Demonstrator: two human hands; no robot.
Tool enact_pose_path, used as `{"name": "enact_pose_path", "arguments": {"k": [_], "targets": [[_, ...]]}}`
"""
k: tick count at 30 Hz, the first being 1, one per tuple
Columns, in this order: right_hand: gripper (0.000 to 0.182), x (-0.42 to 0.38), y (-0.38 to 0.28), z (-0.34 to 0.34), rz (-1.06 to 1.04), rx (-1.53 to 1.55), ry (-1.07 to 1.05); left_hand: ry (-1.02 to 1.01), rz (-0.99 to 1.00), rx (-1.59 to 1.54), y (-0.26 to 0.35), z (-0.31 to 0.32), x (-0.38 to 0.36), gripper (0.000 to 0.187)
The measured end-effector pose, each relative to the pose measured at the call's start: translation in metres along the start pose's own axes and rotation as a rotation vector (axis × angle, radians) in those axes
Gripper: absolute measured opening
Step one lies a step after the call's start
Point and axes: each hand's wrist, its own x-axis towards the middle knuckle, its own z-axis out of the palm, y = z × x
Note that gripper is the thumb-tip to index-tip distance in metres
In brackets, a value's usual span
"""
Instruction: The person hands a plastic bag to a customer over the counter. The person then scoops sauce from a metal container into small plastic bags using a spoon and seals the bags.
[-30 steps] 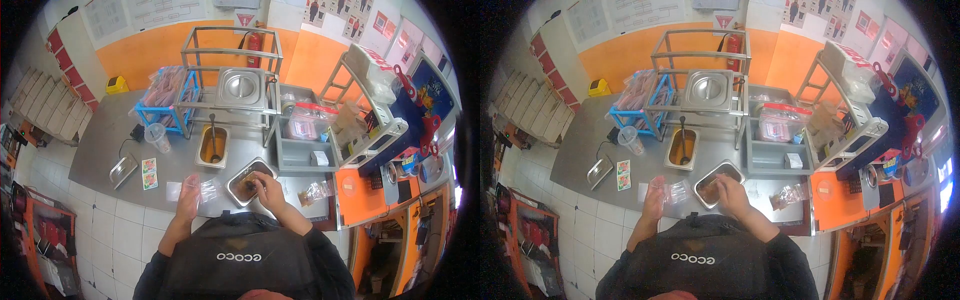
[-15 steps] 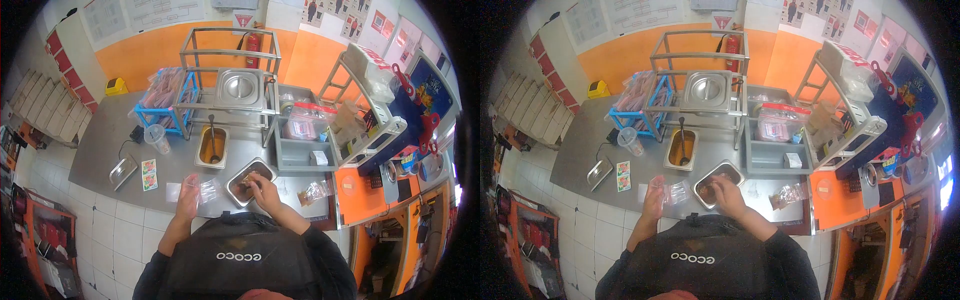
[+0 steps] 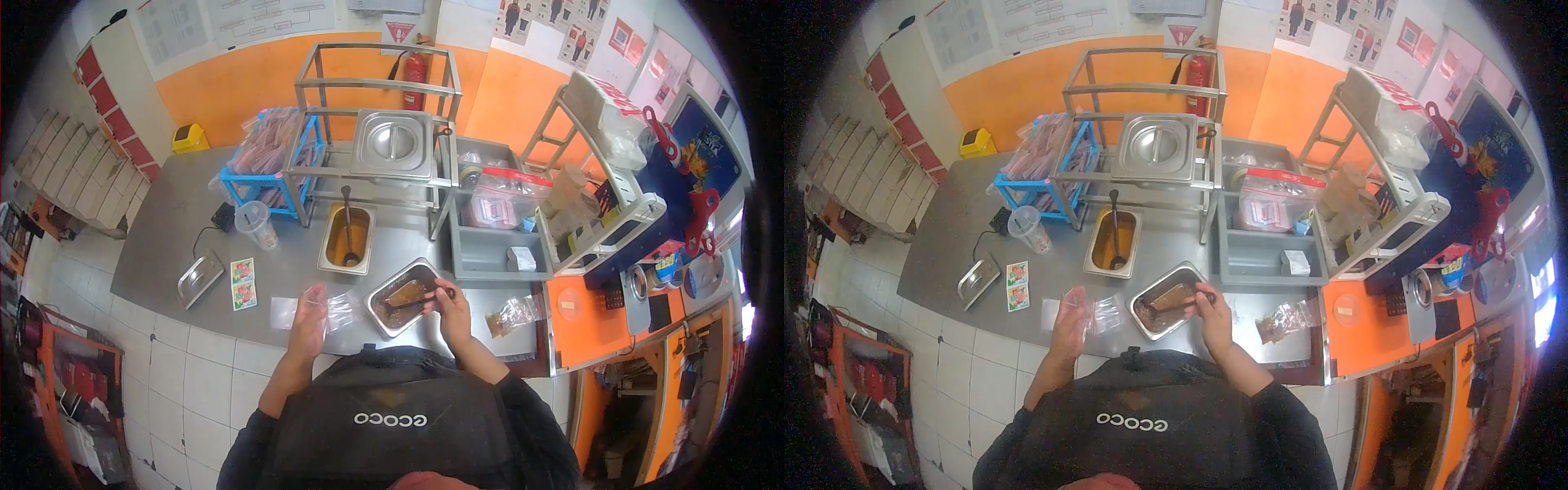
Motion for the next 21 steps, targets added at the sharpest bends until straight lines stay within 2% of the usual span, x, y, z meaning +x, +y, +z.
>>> {"name": "enact_pose_path", "arguments": {"k": [4, 11, 16, 21], "targets": [[0.027, 0.005, 0.007, -0.019, 0.047, 0.211, 0.092, 0.008, -0.002, 0.032, -0.004, 0.000, 0.001, 0.048], [0.029, 0.003, 0.022, -0.038, 0.129, 0.310, 0.269, 0.011, -0.041, 0.072, 0.001, 0.004, 0.001, 0.061], [0.030, 0.000, 0.029, -0.053, 0.115, 0.400, 0.319, 0.005, 0.000, 0.101, 0.007, 0.012, -0.002, 0.066], [0.032, -0.005, 0.022, -0.059, 0.068, 0.450, 0.365, -0.007, -0.053, 0.052, 0.008, 0.012, -0.002, 0.068]]}}
